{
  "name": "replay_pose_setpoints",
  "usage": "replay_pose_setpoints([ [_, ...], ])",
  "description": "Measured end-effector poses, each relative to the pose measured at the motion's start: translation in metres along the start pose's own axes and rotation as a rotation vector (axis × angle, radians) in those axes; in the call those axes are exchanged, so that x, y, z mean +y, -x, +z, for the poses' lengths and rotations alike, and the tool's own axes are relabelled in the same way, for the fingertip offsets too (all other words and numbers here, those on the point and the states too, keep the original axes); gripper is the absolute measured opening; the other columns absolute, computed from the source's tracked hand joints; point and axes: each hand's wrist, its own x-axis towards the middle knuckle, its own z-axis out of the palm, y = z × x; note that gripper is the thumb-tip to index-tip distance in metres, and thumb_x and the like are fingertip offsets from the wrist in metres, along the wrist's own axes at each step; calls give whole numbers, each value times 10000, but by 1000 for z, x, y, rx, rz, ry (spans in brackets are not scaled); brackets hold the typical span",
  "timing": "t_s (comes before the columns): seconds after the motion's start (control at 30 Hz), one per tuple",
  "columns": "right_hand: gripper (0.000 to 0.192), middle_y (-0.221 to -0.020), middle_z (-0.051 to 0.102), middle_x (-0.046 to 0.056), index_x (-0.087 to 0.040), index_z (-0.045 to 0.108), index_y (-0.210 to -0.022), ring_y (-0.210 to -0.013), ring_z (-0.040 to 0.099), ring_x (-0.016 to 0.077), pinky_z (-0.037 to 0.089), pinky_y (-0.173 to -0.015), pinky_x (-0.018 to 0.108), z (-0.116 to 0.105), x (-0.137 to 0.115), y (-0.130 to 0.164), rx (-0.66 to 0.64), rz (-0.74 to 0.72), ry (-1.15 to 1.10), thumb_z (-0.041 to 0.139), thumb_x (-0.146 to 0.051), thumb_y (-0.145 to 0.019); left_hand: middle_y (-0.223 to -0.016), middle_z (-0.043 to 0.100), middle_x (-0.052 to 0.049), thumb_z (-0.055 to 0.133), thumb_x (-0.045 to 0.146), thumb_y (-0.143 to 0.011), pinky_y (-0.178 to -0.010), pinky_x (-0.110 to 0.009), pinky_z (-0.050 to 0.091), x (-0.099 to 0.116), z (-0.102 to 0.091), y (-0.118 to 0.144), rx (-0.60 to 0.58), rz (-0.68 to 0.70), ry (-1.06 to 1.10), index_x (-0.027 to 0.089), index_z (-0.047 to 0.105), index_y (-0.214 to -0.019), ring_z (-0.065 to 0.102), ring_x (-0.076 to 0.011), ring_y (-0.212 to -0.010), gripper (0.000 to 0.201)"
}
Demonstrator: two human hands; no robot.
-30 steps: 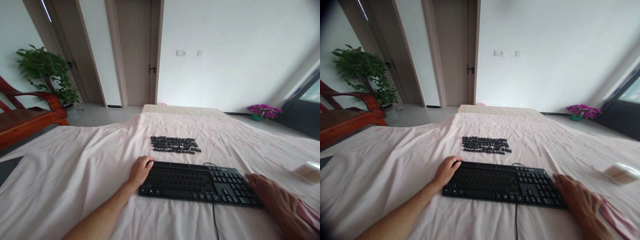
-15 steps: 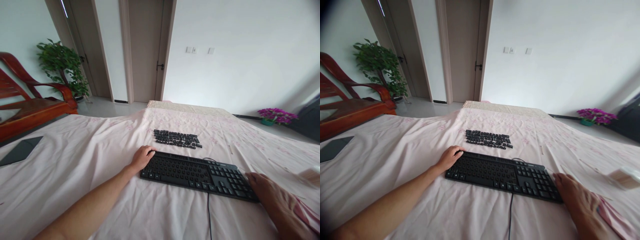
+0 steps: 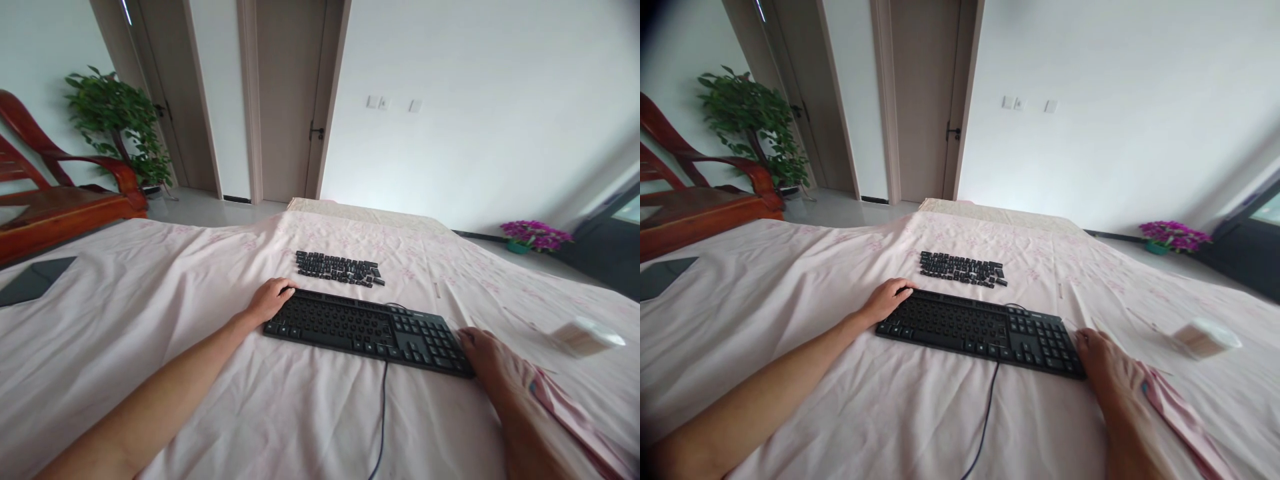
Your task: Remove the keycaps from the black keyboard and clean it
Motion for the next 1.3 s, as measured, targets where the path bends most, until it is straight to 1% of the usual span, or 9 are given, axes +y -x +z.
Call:
replay_pose_setpoints([
  [0.1, 463, -1205, 629, 79, -308, 662, -1114, -963, 633, 317, 440, -690, 385, -6, -5, 6, -46, 22, 2, 320, -536, -900, -1068, 699, -14, 455, 279, -866, -948, -313, 435, 1, 0, 0, 1, -5, -7, 236, 684, -1000, 606, -207, -1025, 268],
  [0.23, 456, -1205, 631, 71, -300, 660, -1122, -972, 631, 305, 434, -712, 381, -15, -13, 12, -50, 54, -4, 304, -502, -919, -1060, 703, -18, 443, 305, -867, -948, -317, 436, 2, 1, -1, -6, -8, -10, 234, 689, -989, 607, -212, -1025, 284],
  [0.37, 427, -1191, 638, 74, -282, 667, -1119, -984, 629, 285, 429, -716, 358, -20, -19, 16, -35, 52, -28, 336, -466, -925, -1066, 700, -27, 421, 338, -871, -953, -327, 434, 2, 1, -1, -15, -7, -8, 225, 687, -1002, 605, -220, -1032, 317],
  [0.57, 394, -1180, 643, 81, -297, 683, -1116, -963, 633, 265, 427, -710, 337, -19, -20, 18, -4, 90, -63, 372, -447, -927, -1077, 699, -24, 432, 407, -862, -968, -334, 427, 3, -1, -1, -48, -21, 30, 230, 685, -1012, 602, -230, -1050, 344],
  [0.7, 375, -1155, 648, 72, -305, 689, -1110, -960, 630, 251, 422, -700, 319, -20, -21, 18, -7, 71, -85, 389, -433, -926, -1113, 687, -23, 500, 468, -818, -976, -336, 426, 2, -1, 0, -89, -7, 63, 232, 669, -1069, 597, -240, -1061, 384],
  [0.8, 383, -1127, 654, 61, -309, 695, -1082, -958, 632, 252, 401, -665, 311, -22, -21, 19, -7, 63, -92, 379, -460, -926, -1144, 672, -35, 524, 470, -800, -1000, -350, 411, 0, -1, 1, -116, -13, 74, 224, 650, -1104, 581, -246, -1090, 411],
  [0.93, 381, -1101, 659, 39, -311, 686, -1065, -931, 638, 250, 370, -622, 304, -21, -20, 19, 0, 47, -89, 374, -479, -925, -1137, 673, -35, 523, 454, -802, -996, -355, 413, -1, 0, 0, -110, -26, 77, 222, 653, -1085, 584, -246, -1088, 387],
  [1.03, 367, -1100, 661, 25, -318, 676, -1072, -910, 640, 239, 357, -601, 298, -19, -19, 18, 1, 39, -99, 384, -481, -922, -1116, 678, -36, 527, 451, -802, -984, -351, 423, -1, 1, -2, -128, -47, 89, 219, 654, -1057, 592, -245, -1076, 367],
  [1.3, 356, -1085, 669, 21, -315, 681, -1061, -890, 640, 218, 361, -594, 274, -20, -21, 18, 1, 36, -113, 392, -473, -924, -1084, 690, -37, 509, 465, -816, -923, -335, 470, -2, 0, -4, -148, -112, 164, 209, 655, -1025, 615, -245, -1038, 361],
])
